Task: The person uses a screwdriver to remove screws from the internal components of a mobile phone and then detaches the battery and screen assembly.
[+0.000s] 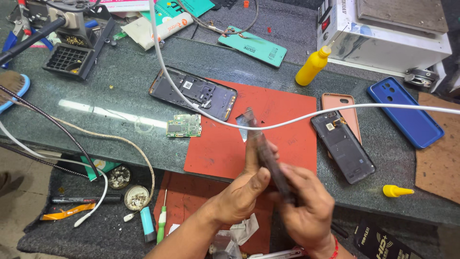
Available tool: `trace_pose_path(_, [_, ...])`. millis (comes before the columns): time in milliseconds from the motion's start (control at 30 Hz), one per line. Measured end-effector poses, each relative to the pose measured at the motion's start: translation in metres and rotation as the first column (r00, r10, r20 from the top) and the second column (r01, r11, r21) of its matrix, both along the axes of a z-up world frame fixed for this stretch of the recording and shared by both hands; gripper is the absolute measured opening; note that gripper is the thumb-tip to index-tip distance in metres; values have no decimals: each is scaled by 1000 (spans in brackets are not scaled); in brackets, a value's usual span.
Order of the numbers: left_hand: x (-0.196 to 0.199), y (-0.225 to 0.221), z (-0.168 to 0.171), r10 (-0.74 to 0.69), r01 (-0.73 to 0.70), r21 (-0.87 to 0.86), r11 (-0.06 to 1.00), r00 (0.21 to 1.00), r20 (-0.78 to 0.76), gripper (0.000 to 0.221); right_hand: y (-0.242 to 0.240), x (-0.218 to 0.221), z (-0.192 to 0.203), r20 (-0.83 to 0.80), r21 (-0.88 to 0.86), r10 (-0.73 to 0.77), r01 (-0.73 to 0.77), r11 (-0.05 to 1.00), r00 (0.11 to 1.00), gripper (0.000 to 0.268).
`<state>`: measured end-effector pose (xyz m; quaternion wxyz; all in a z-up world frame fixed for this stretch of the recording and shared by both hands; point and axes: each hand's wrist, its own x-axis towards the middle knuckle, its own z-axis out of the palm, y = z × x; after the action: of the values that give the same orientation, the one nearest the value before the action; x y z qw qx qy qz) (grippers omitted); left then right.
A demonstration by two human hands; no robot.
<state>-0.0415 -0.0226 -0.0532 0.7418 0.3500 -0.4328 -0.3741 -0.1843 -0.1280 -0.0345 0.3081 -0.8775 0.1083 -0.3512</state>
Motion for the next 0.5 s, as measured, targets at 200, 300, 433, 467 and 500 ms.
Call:
trace_pose_path(200, [-2,-8,14,60,-54,30,998,965,-256,56,-11,-4,-11,232,740,15,-186,647,973,39])
trace_pose_path(300, [-6,-10,17,146,-147,14,989,952,-271,48,-18,-2,-6,193,714,67,-187,675,979,42])
trace_pose_path(433, [-6,-10,17,168,-179,-11,984,943,-287,45,-25,-2,-4,335,821,98,-341,458,937,57])
trace_pose_path(467, [-6,-10,16,171,-181,-13,983,948,-269,46,-26,-2,-5,353,813,112,-364,456,929,59])
trace_pose_path(500, [-6,-9,16,173,-182,-14,983,952,-252,46,-27,-3,-7,349,816,110,-360,452,931,59])
